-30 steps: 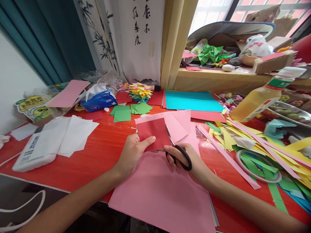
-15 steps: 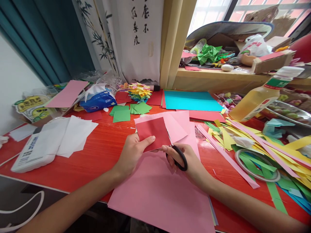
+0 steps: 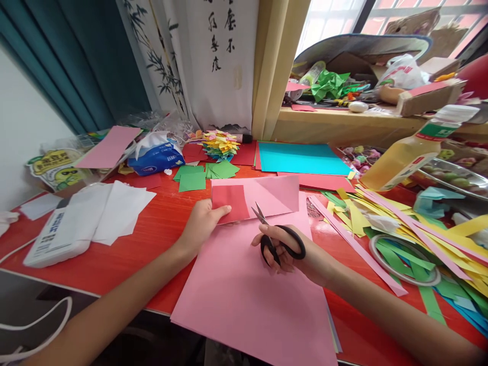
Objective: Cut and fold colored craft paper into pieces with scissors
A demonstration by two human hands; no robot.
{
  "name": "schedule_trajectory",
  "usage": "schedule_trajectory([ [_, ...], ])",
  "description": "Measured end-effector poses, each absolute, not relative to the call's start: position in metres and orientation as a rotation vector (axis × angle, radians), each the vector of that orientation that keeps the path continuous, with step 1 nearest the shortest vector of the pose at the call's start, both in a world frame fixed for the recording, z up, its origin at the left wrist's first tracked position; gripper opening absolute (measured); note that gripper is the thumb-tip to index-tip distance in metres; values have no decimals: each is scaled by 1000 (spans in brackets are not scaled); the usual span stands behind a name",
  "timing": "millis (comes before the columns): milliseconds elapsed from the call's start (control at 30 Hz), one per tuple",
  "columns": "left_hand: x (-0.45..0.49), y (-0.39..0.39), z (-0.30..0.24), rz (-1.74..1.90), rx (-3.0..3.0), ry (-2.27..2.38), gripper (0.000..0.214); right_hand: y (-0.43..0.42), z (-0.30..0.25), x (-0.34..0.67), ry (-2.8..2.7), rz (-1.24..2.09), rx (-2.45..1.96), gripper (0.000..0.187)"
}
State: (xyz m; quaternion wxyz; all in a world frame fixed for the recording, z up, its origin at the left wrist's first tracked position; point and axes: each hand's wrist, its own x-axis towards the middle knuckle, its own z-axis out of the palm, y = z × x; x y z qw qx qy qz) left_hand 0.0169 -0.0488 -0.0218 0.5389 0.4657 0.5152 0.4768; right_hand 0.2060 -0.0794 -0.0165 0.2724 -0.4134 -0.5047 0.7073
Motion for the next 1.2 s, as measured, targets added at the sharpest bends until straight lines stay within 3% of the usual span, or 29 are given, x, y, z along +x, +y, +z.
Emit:
schedule_trajectory([
  [1200, 31, -65, -17, 1046, 910, 884, 14, -74, -15, 213, -1572, 1818, -1063, 45],
])
